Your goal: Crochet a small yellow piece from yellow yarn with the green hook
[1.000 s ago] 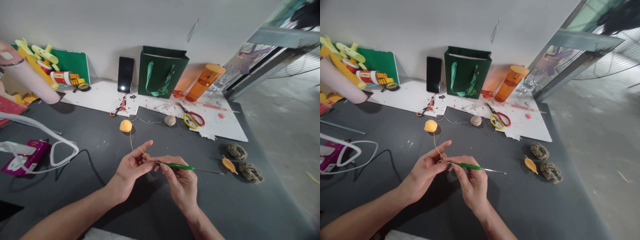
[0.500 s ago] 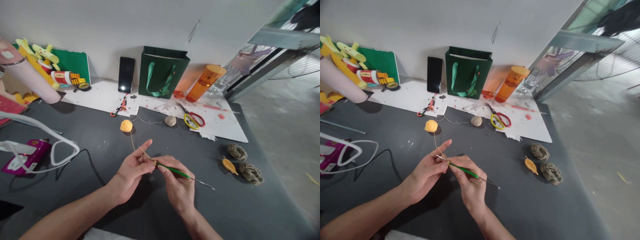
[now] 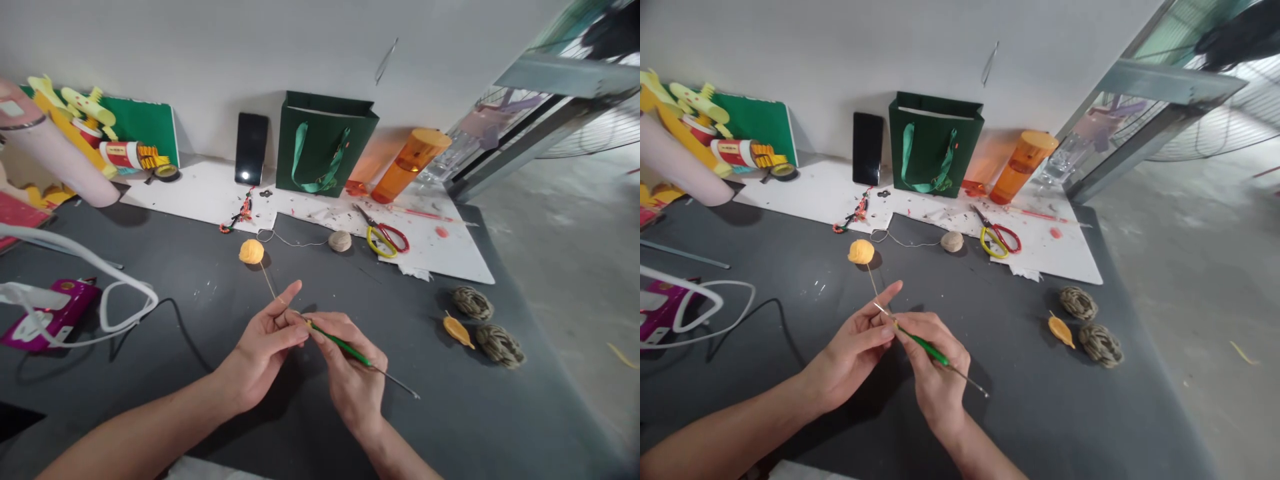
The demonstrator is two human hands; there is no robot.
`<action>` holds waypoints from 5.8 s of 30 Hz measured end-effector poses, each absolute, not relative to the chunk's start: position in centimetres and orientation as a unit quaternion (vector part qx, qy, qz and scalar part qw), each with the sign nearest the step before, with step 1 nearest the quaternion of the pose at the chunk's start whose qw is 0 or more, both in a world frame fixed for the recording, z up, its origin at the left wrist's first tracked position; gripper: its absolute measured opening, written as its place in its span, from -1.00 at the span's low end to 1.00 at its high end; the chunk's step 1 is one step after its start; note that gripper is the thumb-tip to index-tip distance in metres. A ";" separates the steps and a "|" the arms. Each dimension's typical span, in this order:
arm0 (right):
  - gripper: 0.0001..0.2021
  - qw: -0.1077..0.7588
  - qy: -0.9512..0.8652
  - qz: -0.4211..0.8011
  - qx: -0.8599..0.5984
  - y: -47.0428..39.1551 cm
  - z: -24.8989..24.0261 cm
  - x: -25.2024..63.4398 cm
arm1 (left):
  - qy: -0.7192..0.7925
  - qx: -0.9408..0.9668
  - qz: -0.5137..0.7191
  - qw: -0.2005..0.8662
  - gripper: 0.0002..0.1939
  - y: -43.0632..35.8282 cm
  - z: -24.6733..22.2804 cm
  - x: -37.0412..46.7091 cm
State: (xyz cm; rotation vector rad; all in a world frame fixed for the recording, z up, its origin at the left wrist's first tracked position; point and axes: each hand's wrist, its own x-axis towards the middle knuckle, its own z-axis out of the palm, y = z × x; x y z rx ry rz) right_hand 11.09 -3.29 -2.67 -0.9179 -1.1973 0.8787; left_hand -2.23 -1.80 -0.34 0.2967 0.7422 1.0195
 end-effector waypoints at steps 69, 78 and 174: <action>-0.81 0.602 -0.425 0.548 -0.395 -2.7 -1.3 12.7 | 0.268 0.128 0.439 0.848 -0.46 -1.6 0.1 -2.5; -0.82 0.596 -0.450 0.539 -0.391 -2.9 -2.0 13.0 | 0.291 0.147 0.437 0.838 -0.45 -1.7 0.0 -2.5; -0.81 0.615 -0.373 0.578 -0.385 -2.4 -1.8 11.8 | 0.365 0.230 0.463 0.774 -0.34 -2.1 -0.2 -2.5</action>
